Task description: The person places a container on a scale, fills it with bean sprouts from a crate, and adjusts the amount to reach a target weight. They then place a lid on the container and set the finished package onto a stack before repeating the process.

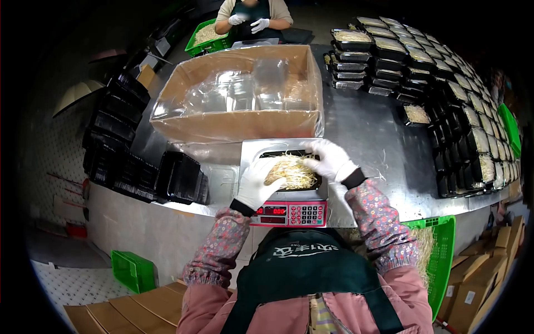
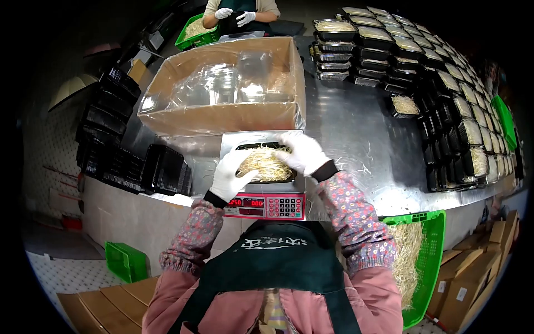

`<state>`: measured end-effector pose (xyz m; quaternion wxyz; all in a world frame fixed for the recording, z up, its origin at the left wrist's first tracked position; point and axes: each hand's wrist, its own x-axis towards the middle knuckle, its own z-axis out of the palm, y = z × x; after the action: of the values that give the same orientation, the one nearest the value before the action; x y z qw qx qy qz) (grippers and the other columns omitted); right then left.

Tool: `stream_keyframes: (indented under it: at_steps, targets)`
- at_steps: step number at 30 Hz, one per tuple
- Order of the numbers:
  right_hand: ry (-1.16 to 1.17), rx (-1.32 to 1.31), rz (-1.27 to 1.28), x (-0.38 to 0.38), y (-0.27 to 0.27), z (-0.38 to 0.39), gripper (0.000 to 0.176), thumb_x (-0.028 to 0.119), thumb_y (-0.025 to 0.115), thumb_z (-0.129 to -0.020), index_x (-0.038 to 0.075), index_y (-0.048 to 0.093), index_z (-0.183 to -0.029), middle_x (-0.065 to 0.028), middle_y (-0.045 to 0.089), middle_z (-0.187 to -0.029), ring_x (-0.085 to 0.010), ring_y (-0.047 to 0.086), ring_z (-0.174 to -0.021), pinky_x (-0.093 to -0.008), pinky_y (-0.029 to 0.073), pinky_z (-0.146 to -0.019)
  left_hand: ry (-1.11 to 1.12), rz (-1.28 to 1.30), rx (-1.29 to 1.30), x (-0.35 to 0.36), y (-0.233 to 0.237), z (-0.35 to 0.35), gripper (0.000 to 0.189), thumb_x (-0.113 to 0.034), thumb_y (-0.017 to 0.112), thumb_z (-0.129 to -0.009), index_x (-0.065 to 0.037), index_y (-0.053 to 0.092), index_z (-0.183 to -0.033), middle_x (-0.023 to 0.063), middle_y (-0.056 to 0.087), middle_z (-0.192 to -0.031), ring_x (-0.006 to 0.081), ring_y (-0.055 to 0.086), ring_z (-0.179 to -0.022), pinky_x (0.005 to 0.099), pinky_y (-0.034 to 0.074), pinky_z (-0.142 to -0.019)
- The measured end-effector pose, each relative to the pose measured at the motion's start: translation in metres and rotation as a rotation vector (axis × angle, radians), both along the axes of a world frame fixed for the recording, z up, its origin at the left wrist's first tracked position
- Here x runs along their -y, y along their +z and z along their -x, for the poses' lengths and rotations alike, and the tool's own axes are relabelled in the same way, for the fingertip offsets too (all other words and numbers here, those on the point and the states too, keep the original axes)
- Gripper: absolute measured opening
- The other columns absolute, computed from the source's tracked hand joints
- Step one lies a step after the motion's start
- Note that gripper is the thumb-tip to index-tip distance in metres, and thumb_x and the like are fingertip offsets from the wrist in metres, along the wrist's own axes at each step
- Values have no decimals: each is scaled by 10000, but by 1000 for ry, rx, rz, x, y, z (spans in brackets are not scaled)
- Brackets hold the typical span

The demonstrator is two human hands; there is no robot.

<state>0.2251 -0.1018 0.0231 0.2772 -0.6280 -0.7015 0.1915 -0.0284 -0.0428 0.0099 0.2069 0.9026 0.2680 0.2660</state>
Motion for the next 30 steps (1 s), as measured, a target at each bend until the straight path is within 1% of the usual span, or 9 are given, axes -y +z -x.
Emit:
stream_keyframes:
  at_steps: [1, 5, 9, 12, 16, 24, 26, 29, 30]
  targets:
    - [12, 53, -105, 3, -7, 11, 386, 334, 665, -847, 113, 638, -1162, -130, 636, -1129, -294, 598, -1072, -377, 476, -937, 32, -111, 110, -1, -1, -14, 409, -239, 760, -757, -33, 661, -1096, 139, 653, -1049, 317, 606, -972, 401, 479, -861]
    - [-61, -32, -62, 10, -10, 18, 383, 324, 679, -839, 121, 649, -1162, -117, 639, -1079, -282, 595, -1067, -367, 471, -936, 143, -206, 118, -13, -21, -25, 130, -216, 729, -770, -97, 706, -819, 56, 645, -835, 259, 605, -812, 395, 474, -763]
    - [-190, -253, -37, 18, -17, -12, 304, 238, 669, -857, 86, 674, -1120, -120, 657, -1082, -277, 621, -1020, -366, 487, -919, 232, -44, 235, -22, -14, -10, 65, -88, 721, -771, -57, 725, -828, 70, 685, -870, 247, 628, -810, 362, 491, -730]
    - [-215, -386, -48, 15, -31, -15, 291, 195, 673, -860, 59, 674, -1117, -134, 666, -1056, -260, 635, -996, -347, 503, -887, 242, 328, 429, -22, -17, -11, 97, -66, 736, -789, -27, 736, -877, 71, 671, -897, 177, 633, -872, 283, 489, -775]
    - [-174, -494, -55, 10, -36, 0, 286, 178, 669, -871, 46, 673, -1124, -133, 671, -1046, -250, 658, -939, -338, 514, -857, 241, 380, 685, -15, -31, -31, 107, -29, 716, -809, -13, 734, -913, 69, 689, -925, 174, 615, -916, 303, 467, -842]
    - [-227, -689, -51, 6, -39, -1, 281, 142, 663, -870, 8, 673, -1117, -154, 679, -1046, -204, 660, -973, -311, 513, -861, 246, 561, 790, -2, -15, -43, 131, -9, 673, -851, 24, 721, -968, 66, 676, -966, 156, 601, -953, 290, 458, -869]
    - [-236, -632, -15, 8, -39, -2, 251, 94, 651, -889, 2, 661, -1122, -111, 657, -1082, -164, 640, -981, -290, 508, -881, 236, 512, 763, -3, -12, -41, 137, -17, 665, -859, 29, 717, -977, 68, 673, -979, 155, 597, -955, 289, 453, -876]
    - [-245, -661, -6, 5, -42, -2, 243, 74, 644, -900, -8, 648, -1129, -89, 651, -1101, -141, 626, -994, -278, 501, -897, 227, 783, 907, 5, -11, -45, 133, -26, 657, -866, 38, 714, -969, 71, 675, -986, 155, 591, -981, 293, 443, -896]
    - [-251, -692, -7, 7, -46, -1, 246, 76, 643, -901, -12, 644, -1131, -89, 652, -1102, -139, 624, -999, -277, 499, -899, 230, 694, 813, 4, -11, -45, 129, -30, 661, -861, 30, 716, -961, 78, 677, -992, 169, 594, -990, 302, 442, -906]
